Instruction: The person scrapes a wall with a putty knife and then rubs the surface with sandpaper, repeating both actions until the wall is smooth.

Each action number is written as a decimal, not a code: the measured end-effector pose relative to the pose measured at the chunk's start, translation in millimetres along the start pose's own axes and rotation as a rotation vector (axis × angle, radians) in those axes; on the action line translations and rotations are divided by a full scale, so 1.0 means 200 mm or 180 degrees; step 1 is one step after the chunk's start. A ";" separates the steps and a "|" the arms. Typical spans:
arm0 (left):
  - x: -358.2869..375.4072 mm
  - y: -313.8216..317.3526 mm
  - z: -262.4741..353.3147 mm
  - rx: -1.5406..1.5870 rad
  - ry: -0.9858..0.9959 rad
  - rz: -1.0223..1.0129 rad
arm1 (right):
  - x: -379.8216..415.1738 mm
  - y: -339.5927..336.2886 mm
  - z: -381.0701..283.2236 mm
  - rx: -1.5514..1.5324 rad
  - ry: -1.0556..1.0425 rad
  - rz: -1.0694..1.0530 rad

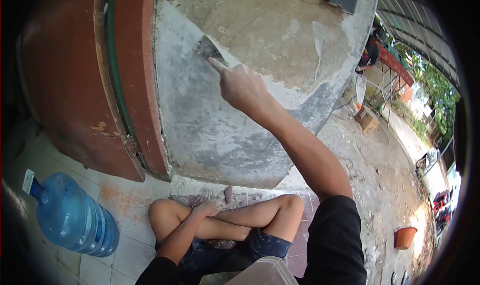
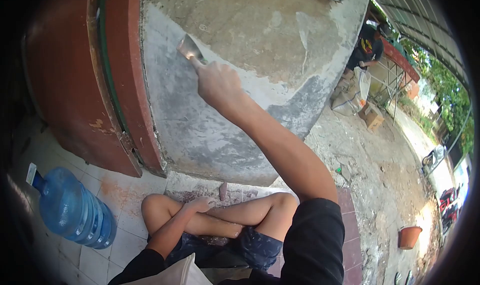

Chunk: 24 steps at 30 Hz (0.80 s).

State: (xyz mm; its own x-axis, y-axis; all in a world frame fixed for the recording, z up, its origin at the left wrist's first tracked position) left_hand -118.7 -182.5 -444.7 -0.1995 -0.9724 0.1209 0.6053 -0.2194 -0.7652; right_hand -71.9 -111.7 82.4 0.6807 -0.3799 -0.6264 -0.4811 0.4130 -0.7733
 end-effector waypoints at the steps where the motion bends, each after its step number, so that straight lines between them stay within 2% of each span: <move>1: 0.01 -0.01 0.00 0.0075 -0.0013 -0.0205 | 0.01 0.00 0.02 -0.0019 0.0055 0.0015; 5: 0.04 -0.04 -0.02 0.0152 -0.0179 -0.0030 | 0.06 -0.03 -0.01 -0.0085 -0.0069 0.0017; 7: 0.03 -0.01 -0.03 0.0045 -0.0251 0.0014 | 0.07 -0.02 0.01 -0.0068 0.0138 -0.0274; 8: 0.02 -0.01 -0.03 0.0031 -0.0247 0.0034 | 0.05 -0.01 0.01 -0.0042 0.0102 -0.0191; 10: 0.01 0.02 -0.02 0.0017 0.0054 0.0206 | -0.04 0.00 -0.04 -0.0119 0.0083 -0.0072; 14: -0.01 0.07 -0.09 -0.0040 0.0180 0.0047 | -0.07 -0.04 -0.07 -0.0120 0.0003 -0.0042; 15: 0.01 0.03 -0.06 0.0036 0.0035 -0.0033 | -0.05 -0.04 -0.07 -0.0119 -0.0042 -0.0041; 17: 0.02 -0.01 -0.05 0.0152 -0.0136 -0.0016 | 0.01 -0.03 -0.04 -0.0005 0.0077 -0.0146; 20: 0.01 0.00 -0.02 0.0074 -0.0002 0.0132 | 0.00 -0.02 -0.02 0.0118 0.0172 -0.0444; 22: 0.01 0.01 0.00 0.0137 0.0294 0.0228 | -0.09 -0.03 -0.06 -0.0017 0.0071 -0.0211; 24: -0.03 0.07 -0.09 0.0075 0.0287 0.0115 | -0.21 -0.01 -0.11 -0.0218 -0.0014 0.0105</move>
State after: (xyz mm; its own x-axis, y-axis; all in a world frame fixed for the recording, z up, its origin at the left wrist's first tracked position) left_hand -123.2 -179.1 -468.1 -0.2452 -0.9688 0.0354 0.6312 -0.1873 -0.7527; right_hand -111.6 -114.8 108.2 0.6663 -0.3633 -0.6512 -0.5397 0.3677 -0.7573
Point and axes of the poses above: each hand's wrist, its own x-axis away from the middle knuckle, its own y-axis out of the palm, z = x × y, the point moved 4 cm from there along -x, towards the middle knuckle, and after that the axes turned 4 degrees about y, right-handed, at the moved point
